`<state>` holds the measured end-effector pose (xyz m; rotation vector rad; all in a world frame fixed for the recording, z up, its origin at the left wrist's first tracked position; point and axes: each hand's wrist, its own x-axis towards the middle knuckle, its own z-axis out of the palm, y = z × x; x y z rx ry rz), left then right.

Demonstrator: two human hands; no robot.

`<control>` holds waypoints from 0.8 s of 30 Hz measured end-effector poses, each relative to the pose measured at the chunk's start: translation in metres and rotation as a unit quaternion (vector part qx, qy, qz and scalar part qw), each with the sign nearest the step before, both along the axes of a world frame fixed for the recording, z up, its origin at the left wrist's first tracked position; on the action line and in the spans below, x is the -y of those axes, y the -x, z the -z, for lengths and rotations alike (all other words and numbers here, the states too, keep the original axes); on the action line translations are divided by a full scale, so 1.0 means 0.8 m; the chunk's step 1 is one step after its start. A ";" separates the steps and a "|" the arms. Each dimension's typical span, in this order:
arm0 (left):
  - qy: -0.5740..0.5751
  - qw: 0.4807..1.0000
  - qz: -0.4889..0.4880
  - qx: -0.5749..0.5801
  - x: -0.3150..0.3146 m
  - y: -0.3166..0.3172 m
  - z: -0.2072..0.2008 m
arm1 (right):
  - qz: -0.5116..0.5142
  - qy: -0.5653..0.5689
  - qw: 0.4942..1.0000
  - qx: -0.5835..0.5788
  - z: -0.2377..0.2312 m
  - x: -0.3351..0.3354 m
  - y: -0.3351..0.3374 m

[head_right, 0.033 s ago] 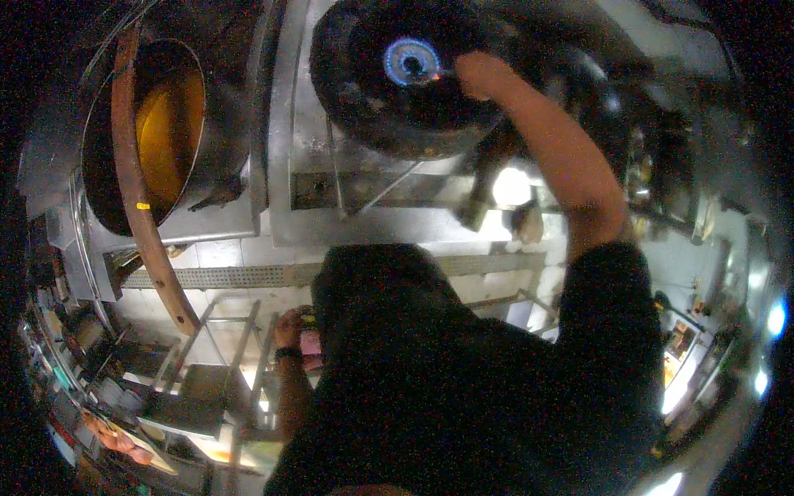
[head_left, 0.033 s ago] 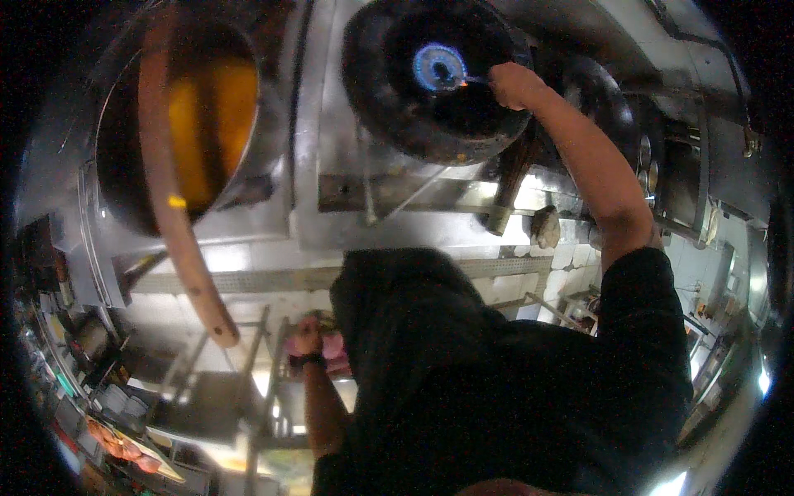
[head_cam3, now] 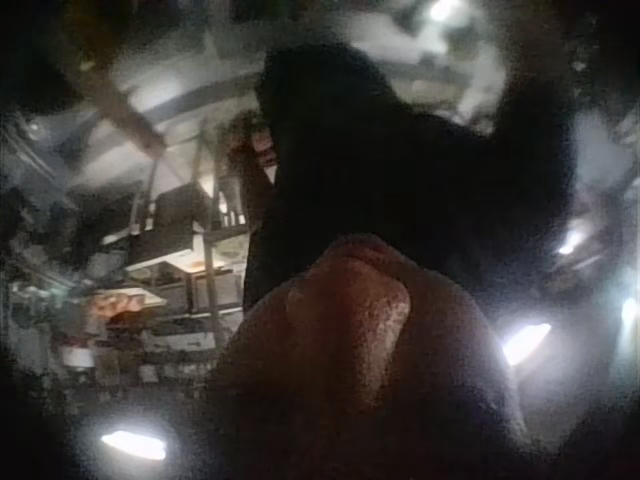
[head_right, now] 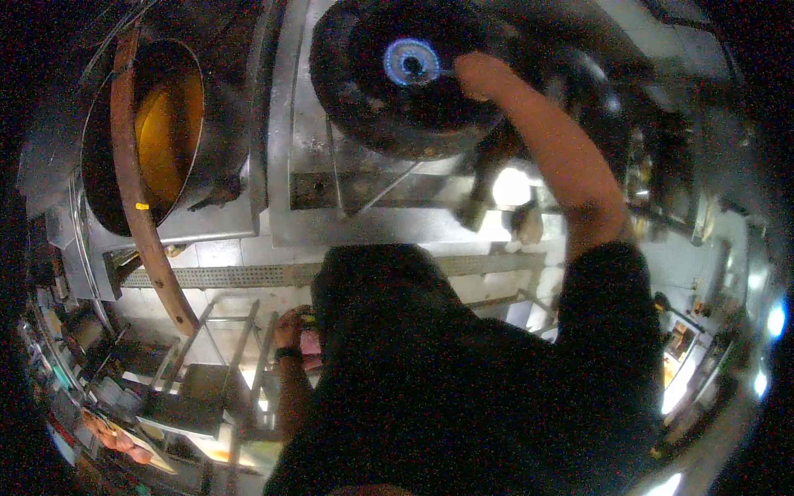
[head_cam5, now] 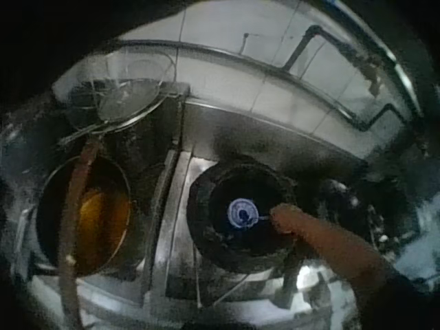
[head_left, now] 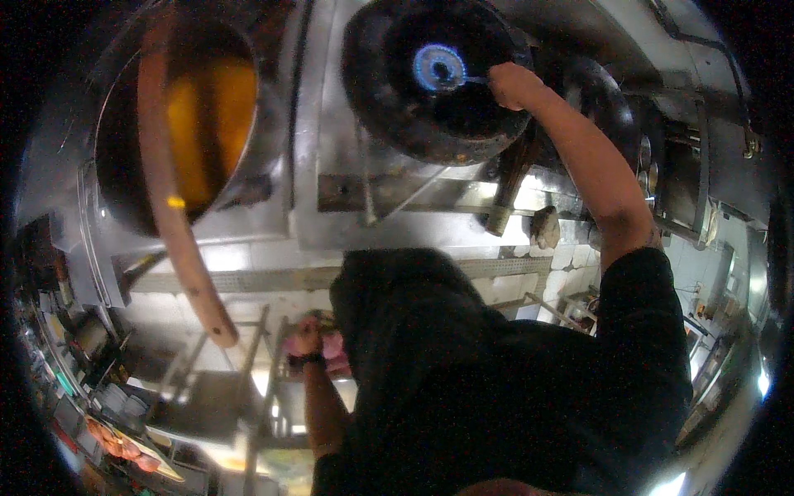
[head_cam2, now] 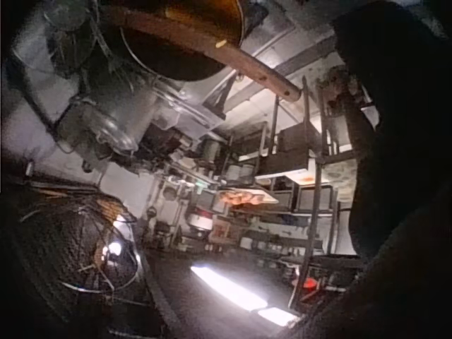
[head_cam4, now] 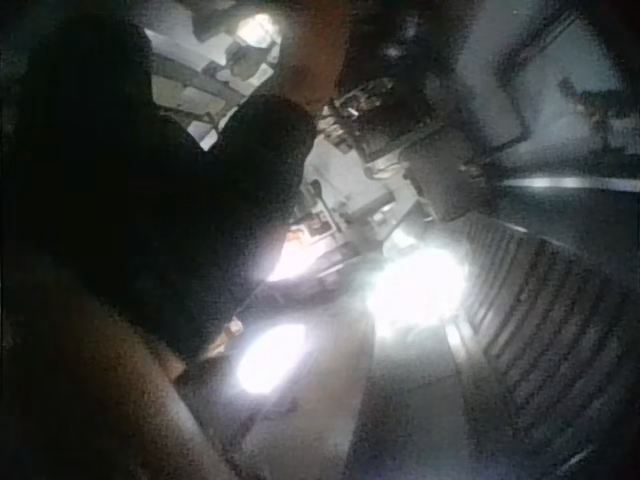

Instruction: The person scrubs the interior of a wok with a brush, rinses it under running water, and then repeatedly lights and extinguishes the gas burner beneath it. The person also moves a bowl of food on the counter and uses scissors to interact with the burner flame.

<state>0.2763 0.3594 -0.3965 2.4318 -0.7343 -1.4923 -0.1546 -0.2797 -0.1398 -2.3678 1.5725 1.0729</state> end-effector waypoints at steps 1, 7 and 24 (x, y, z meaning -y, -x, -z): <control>0.004 1.000 -0.007 -0.009 -0.001 0.004 0.003 | 0.001 0.003 1.000 0.000 0.001 0.001 0.000; 0.005 0.999 -0.029 -0.036 -0.026 0.017 0.030 | -0.089 -0.002 0.996 -0.011 -0.010 -0.003 -0.036; 0.086 0.986 0.142 0.021 0.009 0.034 0.013 | -0.040 0.017 0.999 0.004 0.002 -0.016 0.006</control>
